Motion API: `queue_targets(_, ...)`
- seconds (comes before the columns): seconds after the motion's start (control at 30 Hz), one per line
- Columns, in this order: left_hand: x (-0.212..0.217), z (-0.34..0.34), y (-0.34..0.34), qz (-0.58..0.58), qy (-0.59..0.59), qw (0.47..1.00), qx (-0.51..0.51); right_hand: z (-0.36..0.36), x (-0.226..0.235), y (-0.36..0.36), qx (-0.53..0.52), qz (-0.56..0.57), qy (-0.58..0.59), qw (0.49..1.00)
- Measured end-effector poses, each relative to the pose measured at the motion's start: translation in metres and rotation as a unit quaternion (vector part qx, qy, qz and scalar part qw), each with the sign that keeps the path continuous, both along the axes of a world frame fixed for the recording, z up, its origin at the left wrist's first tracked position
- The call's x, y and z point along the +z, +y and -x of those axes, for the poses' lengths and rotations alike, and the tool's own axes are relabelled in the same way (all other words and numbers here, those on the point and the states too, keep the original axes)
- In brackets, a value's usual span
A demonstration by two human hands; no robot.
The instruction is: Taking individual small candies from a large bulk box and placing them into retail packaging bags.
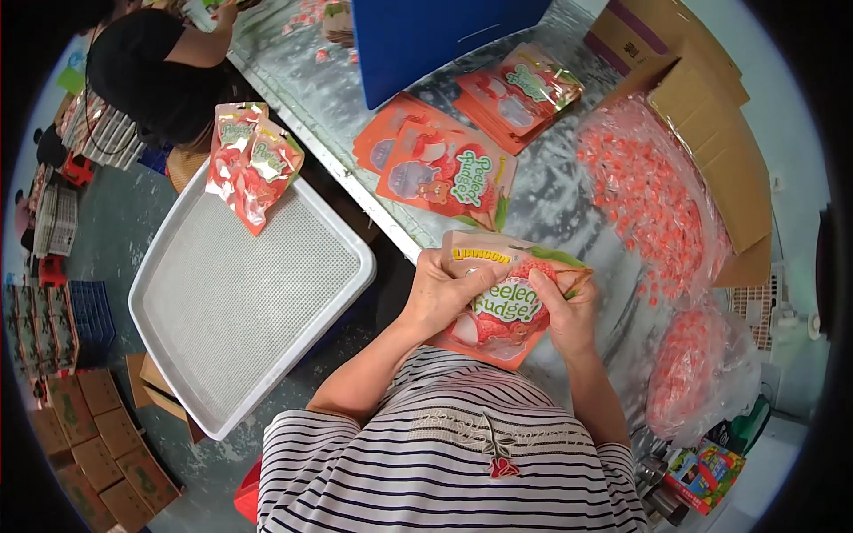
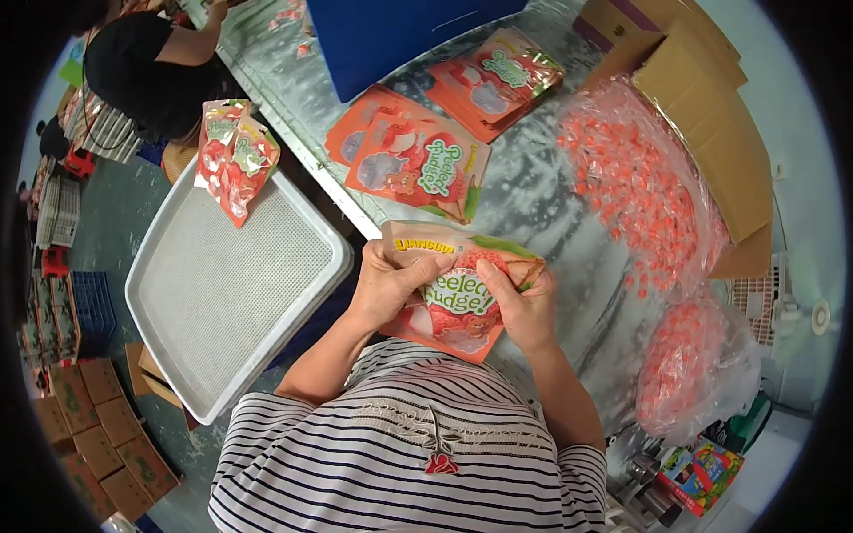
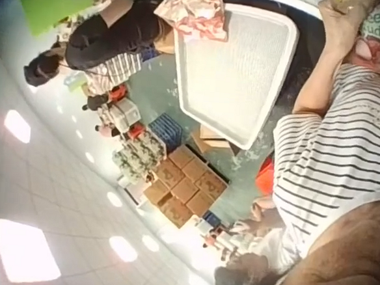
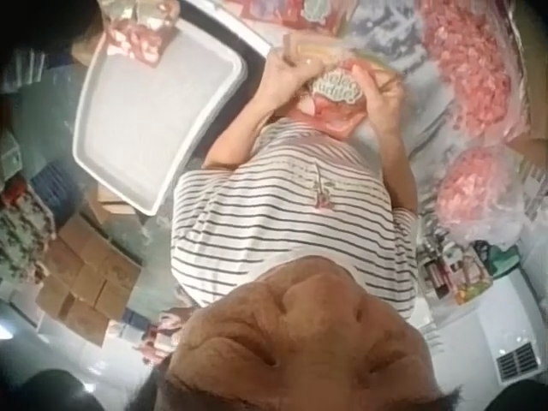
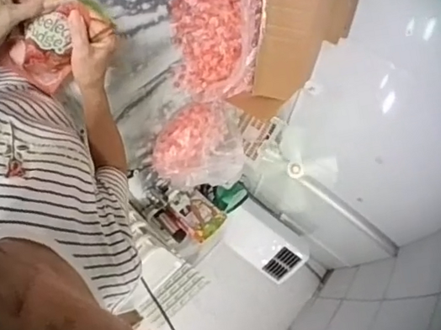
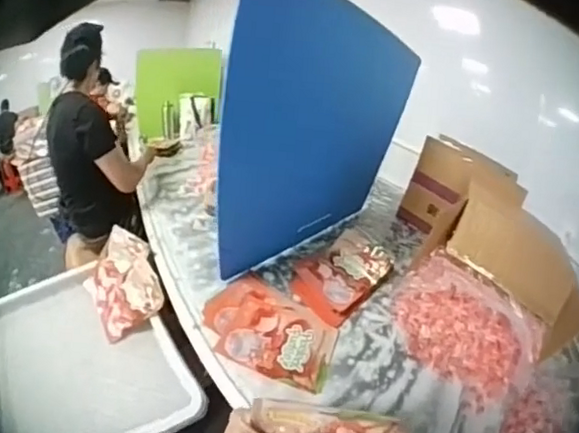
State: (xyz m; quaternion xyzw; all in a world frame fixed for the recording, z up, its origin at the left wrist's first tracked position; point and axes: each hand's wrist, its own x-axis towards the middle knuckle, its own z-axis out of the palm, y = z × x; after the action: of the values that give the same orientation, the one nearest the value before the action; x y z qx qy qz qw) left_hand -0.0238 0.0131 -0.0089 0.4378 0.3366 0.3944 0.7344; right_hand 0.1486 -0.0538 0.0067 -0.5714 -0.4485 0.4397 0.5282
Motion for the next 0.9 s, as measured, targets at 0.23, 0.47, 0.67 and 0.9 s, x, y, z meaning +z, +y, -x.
queue_targets(0.23,-0.013,0.035,0.009,-0.008,-0.013,0.999,0.047,0.03,0.001,0.03,0.058,0.082,0.024,0.995)
queue_targets(0.47,-0.033,0.086,0.02,-0.01,0.017,0.99,0.137,0.069,-0.006,0.063,0.088,0.072,0.101,0.988)
queue_targets(0.67,-0.04,0.114,0.025,-0.015,0.023,0.972,0.231,0.104,-0.021,0.087,0.136,0.031,0.08,0.987)
queue_targets(0.9,-0.043,0.158,0.042,0.047,0.049,0.987,0.144,0.137,-0.033,0.113,0.214,0.088,0.068,0.97)
